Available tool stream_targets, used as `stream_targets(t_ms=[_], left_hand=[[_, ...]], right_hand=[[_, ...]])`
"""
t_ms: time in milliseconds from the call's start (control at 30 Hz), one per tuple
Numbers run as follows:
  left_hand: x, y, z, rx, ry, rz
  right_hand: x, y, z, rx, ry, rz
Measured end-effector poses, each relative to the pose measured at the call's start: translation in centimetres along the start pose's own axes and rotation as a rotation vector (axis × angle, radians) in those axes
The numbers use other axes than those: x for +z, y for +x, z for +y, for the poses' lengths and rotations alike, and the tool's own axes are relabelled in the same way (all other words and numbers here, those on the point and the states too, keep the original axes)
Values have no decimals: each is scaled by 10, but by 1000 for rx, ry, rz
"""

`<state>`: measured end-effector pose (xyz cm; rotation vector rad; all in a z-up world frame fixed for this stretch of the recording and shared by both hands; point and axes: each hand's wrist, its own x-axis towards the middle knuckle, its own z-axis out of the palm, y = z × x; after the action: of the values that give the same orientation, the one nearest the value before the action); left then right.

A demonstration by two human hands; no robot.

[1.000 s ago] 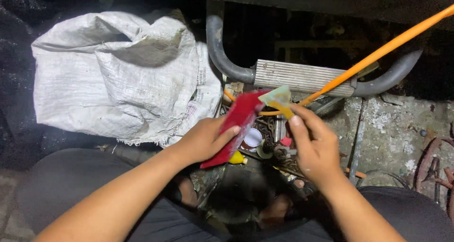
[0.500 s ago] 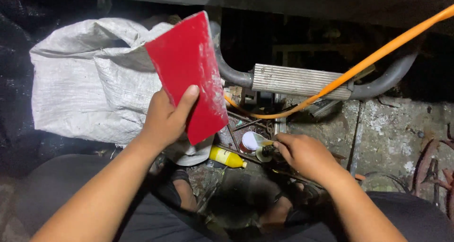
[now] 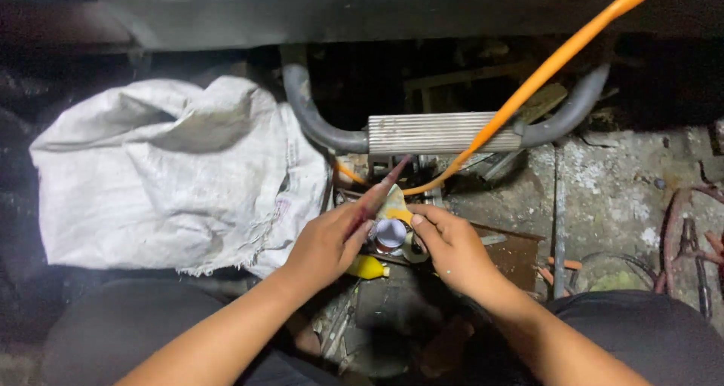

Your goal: The person applies a light-colored body filler to a damaged area on a black car bumper using a red plastic spreader and a small yellow scraper. They repeatedly smooth the filler over the surface and scrape excess material from the tools.

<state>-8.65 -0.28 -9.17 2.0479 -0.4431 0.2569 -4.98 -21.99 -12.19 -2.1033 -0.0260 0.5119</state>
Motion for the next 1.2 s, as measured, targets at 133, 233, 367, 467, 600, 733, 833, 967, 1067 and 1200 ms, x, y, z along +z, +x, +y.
stream_targets(t_ms=[133, 233, 367, 467, 600, 733, 833, 967, 1067, 1200], left_hand=[[21, -13, -47, 76, 131, -55], [24, -13, -47, -113, 129, -253], [28, -8, -39, -529, -152, -344], [34, -5, -42, -640, -291, -252], [27, 11, -23, -653, -352, -83], [16, 19, -35, -667, -273, 99], [14, 24, -28, -665, -323, 206], [22, 22, -28, -599, -416, 274], [24, 18, -20, -667, -436, 265], [26, 13, -9, -736, -377, 266]], right_hand=[[-8, 1, 16, -116, 371, 60], [-28, -5, -1, -220, 576, 132], [-46, -19, -8, -292, 296, 318], [-40, -18, 16, -431, -192, 382], [-17, -27, 29, -450, -581, 124], [-15, -34, 38, -682, -611, 239], [-29, -42, 24, -448, -505, 124], [-27, -41, 28, -440, -505, 207], [-18, -37, 35, -560, -526, 262], [-13, -33, 29, -678, -421, 307]])
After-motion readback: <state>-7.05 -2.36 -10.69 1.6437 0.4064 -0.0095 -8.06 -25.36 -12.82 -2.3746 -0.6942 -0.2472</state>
